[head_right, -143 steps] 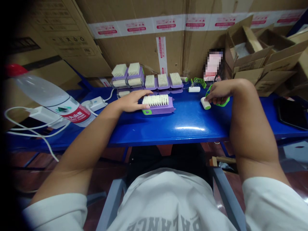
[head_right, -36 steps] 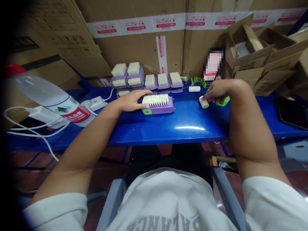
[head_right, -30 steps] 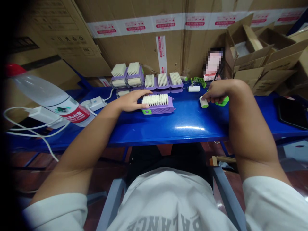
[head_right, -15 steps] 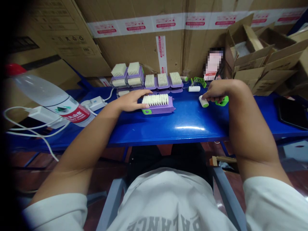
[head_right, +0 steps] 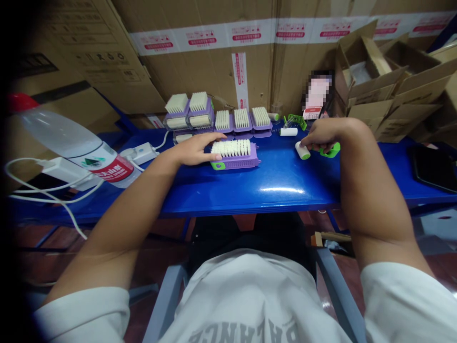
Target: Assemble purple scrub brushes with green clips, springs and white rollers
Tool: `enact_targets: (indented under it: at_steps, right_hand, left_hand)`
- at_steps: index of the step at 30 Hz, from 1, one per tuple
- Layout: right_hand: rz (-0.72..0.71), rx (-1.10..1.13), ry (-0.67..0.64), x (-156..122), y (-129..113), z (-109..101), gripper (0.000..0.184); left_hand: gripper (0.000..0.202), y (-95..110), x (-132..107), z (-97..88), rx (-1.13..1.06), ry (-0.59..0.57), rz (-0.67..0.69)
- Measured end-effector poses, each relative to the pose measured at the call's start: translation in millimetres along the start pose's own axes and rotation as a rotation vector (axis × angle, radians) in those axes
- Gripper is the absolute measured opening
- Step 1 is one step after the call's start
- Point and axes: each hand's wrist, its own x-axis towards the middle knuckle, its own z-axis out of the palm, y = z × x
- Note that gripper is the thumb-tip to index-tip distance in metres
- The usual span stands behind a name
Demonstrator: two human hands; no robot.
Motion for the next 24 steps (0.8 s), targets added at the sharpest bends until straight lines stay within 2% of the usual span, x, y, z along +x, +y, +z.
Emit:
enact_targets:
  at_steps: [12, 19, 24]
  right_hand:
    - [0.006, -0.016, 0.026, 1.7, 0.7, -1.9, 0.039]
    - [-0.051, 0.159, 0.128, -4.0, -10.0, -1.9, 0.03]
    - [-0.066, 0.166, 0.133, -6.5, -10.9, -2.3, 0.031]
  left_hand:
    - [0.094, -0.7, -0.1, -0.1, 0.012, 0.002, 0.004]
    - [0.098, -0.6, -0.1, -0.3, 0.015, -0.004, 0.001]
    - [0.099, -1.4, -0.2, -0.6, -0.005, -0.002, 0.009]
